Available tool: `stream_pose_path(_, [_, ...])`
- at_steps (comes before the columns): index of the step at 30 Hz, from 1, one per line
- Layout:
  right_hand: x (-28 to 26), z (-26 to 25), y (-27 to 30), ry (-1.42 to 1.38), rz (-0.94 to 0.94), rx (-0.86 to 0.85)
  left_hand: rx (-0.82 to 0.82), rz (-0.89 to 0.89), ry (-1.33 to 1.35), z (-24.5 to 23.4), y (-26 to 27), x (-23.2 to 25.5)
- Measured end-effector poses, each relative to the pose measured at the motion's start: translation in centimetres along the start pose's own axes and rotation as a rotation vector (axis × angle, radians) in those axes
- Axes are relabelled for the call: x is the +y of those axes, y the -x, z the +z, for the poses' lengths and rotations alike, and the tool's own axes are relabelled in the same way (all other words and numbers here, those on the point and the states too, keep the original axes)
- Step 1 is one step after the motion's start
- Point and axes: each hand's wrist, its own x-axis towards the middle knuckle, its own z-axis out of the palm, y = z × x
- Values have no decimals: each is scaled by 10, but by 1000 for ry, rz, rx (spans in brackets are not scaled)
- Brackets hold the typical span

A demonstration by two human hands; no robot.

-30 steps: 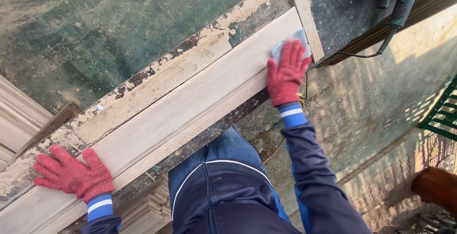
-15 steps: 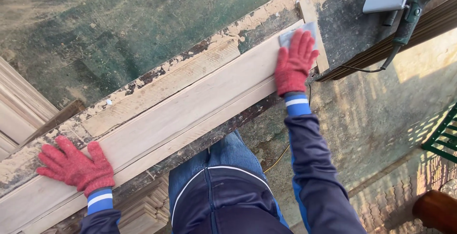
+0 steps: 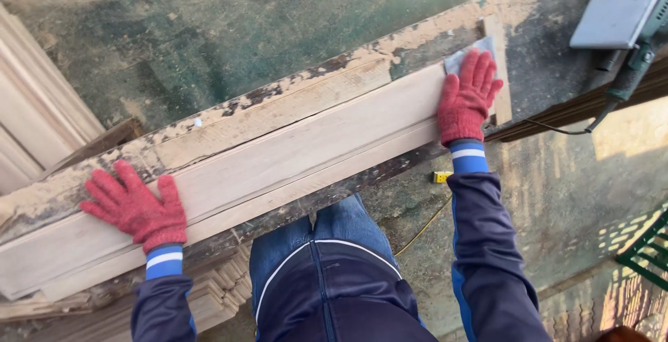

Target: Sanding wooden planks using an electric power sander and a manual sanding block.

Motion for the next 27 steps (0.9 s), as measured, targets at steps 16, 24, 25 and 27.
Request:
stream_pose_path(16, [-70,57,106,122,-975,87,263,-150,254,29,18,-27])
stream_pose_path(24, [-319,78,180,135,-1504,10,-160,-872,-126,-69,97,-293])
stream_pose_path(25, [-373,85,198,92,-1624,5,-178,-826,-87,-67,103,-302])
stream_pose_path(27, [-475,104,242,41,-1736,9,1,-802,6,-46,113,-304])
